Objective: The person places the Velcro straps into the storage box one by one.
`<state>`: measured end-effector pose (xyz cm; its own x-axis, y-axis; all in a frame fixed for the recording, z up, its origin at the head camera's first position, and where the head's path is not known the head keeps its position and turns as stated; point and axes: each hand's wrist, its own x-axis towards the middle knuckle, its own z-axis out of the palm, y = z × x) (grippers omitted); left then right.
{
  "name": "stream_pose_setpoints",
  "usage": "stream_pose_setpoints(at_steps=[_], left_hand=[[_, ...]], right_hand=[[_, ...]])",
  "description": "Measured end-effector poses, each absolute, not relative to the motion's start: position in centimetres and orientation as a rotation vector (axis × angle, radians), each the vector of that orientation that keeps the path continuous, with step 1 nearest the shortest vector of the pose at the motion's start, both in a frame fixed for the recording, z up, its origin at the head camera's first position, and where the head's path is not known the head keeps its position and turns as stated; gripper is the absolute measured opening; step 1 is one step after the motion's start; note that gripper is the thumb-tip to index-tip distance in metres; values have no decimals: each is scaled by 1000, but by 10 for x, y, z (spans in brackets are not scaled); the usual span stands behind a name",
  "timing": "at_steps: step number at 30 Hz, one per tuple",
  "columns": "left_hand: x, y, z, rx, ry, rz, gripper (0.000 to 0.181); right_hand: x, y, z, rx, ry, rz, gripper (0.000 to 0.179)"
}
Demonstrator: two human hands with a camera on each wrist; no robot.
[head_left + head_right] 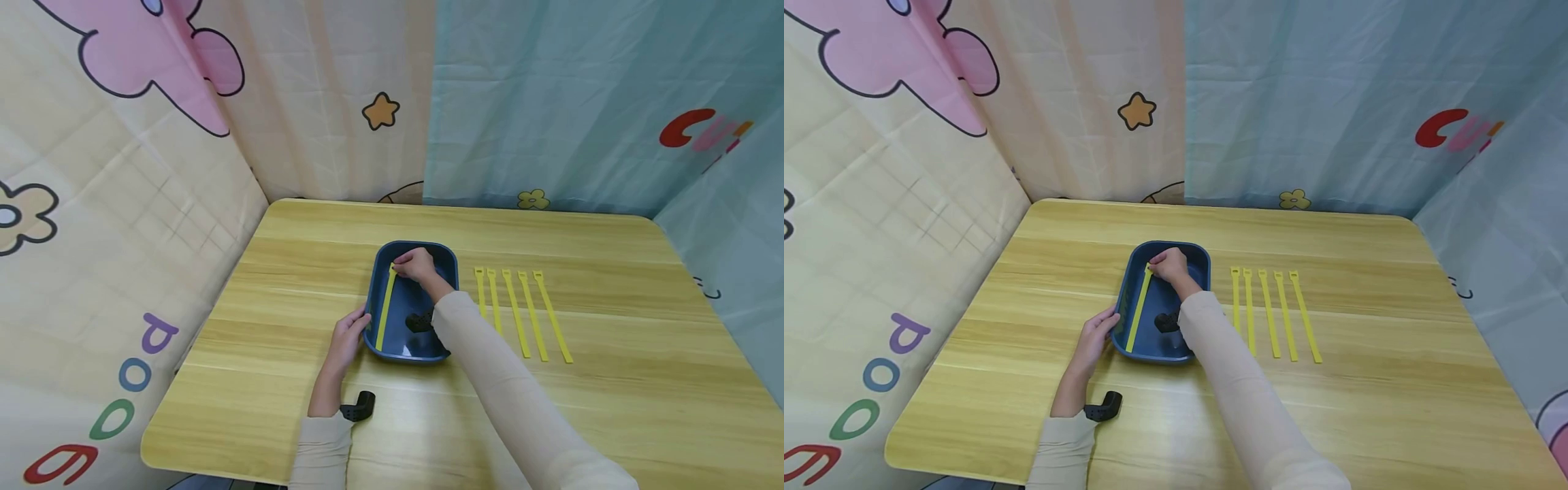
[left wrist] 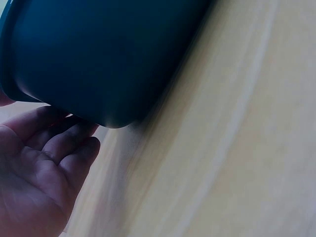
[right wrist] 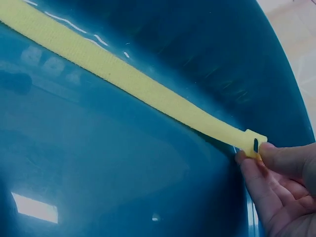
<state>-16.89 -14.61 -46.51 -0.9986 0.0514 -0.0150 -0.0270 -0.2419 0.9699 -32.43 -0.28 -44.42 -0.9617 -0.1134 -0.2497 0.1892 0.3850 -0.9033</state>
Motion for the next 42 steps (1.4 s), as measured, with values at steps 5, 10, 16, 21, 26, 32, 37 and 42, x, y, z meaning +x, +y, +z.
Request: stream_pose_setpoints(at_steps=[5, 10, 16, 21, 26, 32, 37, 42], left_hand=[[-169, -146, -467, 23, 1939, 2421, 40], [-169, -146, -469, 37, 1994, 2406, 40], [-170, -145, -468, 13, 1969, 2417, 40], [-170, -147, -468, -28, 2012, 2399, 39], [-171, -147, -470, -27, 2009, 2397, 39], [-170, -146, -471, -13, 1994, 2396, 40], [-169, -146, -469, -27, 2039, 2366, 40], [-169, -146, -467, -29, 2009, 2373, 39]], right_hand=[[-323, -4, -444, 34, 2423, -1548, 12], [-323, -7, -444, 25, 2414, -1573, 15], [-322, -2, -436, 17, 2457, -1536, 15], [-317, 6, -415, -151, 2579, -1383, 19], [-311, 22, -395, -331, 2618, -1365, 22], [-309, 51, -383, -371, 2651, -1420, 21], [-308, 77, -382, -310, 2642, -1521, 21], [-309, 99, -385, -225, 2600, -1711, 21]])
